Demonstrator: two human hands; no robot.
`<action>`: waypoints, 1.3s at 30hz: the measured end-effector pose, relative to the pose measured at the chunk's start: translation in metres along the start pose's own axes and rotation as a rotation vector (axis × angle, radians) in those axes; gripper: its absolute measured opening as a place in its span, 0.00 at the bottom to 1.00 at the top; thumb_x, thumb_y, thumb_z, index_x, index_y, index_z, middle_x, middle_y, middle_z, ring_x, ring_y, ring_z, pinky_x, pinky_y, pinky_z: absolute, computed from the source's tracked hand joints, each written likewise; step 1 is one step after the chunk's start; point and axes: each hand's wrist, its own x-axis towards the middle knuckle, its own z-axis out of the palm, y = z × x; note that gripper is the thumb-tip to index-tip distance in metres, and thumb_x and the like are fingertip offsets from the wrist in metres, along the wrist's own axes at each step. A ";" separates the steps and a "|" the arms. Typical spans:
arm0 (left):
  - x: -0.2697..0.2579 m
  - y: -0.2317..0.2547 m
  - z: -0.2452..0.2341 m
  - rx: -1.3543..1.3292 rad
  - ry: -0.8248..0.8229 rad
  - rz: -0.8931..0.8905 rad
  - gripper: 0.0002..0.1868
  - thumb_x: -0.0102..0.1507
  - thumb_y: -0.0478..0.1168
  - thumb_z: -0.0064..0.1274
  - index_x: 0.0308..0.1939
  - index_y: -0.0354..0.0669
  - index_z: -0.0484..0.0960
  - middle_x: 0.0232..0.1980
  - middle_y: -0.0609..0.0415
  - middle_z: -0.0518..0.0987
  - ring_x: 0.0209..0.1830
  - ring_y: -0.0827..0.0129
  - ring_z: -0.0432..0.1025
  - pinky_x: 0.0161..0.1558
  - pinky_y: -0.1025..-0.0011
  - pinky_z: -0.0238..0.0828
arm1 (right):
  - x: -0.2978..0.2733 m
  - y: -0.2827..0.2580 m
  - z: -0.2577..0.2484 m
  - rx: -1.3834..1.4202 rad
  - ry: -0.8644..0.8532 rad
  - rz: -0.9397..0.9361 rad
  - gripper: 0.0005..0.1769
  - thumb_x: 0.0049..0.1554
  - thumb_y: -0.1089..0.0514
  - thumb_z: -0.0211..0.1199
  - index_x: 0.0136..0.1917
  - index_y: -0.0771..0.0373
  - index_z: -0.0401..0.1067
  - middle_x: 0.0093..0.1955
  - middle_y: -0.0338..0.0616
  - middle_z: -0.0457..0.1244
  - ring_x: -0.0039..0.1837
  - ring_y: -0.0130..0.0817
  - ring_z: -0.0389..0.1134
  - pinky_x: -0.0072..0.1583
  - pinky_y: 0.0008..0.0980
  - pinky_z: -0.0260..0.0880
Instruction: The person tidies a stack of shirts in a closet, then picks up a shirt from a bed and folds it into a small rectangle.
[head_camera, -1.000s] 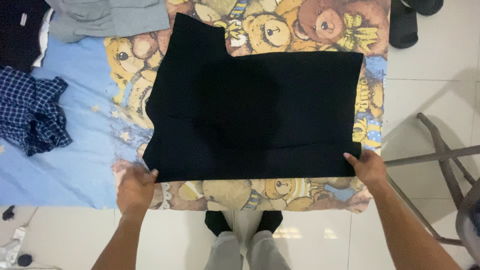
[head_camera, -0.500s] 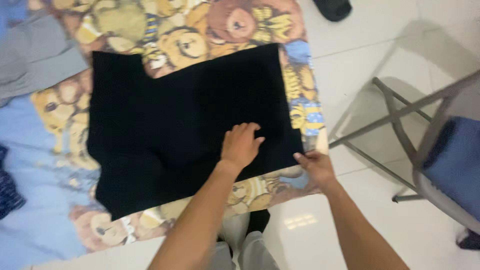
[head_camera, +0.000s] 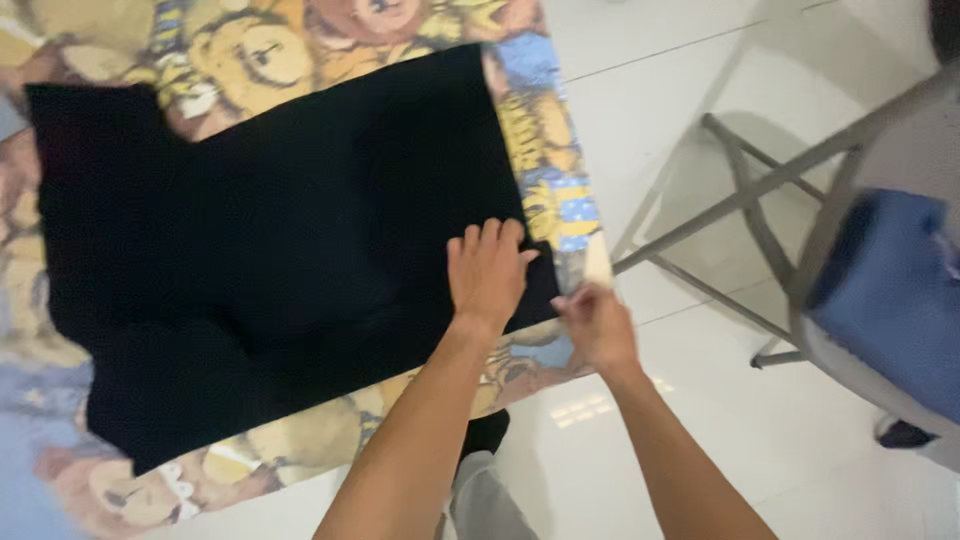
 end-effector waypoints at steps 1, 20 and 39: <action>-0.005 -0.006 -0.007 -0.058 0.072 0.012 0.16 0.62 0.49 0.58 0.48 0.45 0.82 0.48 0.52 0.80 0.50 0.55 0.72 0.51 0.55 0.63 | -0.006 -0.012 -0.003 -0.055 0.115 -0.075 0.16 0.56 0.49 0.71 0.44 0.64 0.73 0.41 0.49 0.67 0.44 0.43 0.69 0.47 0.42 0.68; -0.051 -0.368 -0.122 0.226 0.096 -0.052 0.34 0.70 0.54 0.36 0.79 0.48 0.53 0.83 0.51 0.52 0.83 0.59 0.44 0.75 0.53 0.38 | 0.059 -0.267 0.172 -0.728 -0.126 -0.836 0.40 0.63 0.35 0.43 0.82 0.51 0.42 0.85 0.39 0.39 0.84 0.41 0.35 0.79 0.53 0.33; 0.014 -0.519 -0.140 0.089 0.635 -0.397 0.43 0.68 0.60 0.47 0.75 0.29 0.59 0.68 0.38 0.72 0.73 0.51 0.63 0.74 0.53 0.51 | 0.270 -0.204 0.090 -0.572 0.371 -0.697 0.33 0.65 0.36 0.41 0.78 0.49 0.57 0.83 0.43 0.49 0.83 0.45 0.47 0.77 0.63 0.36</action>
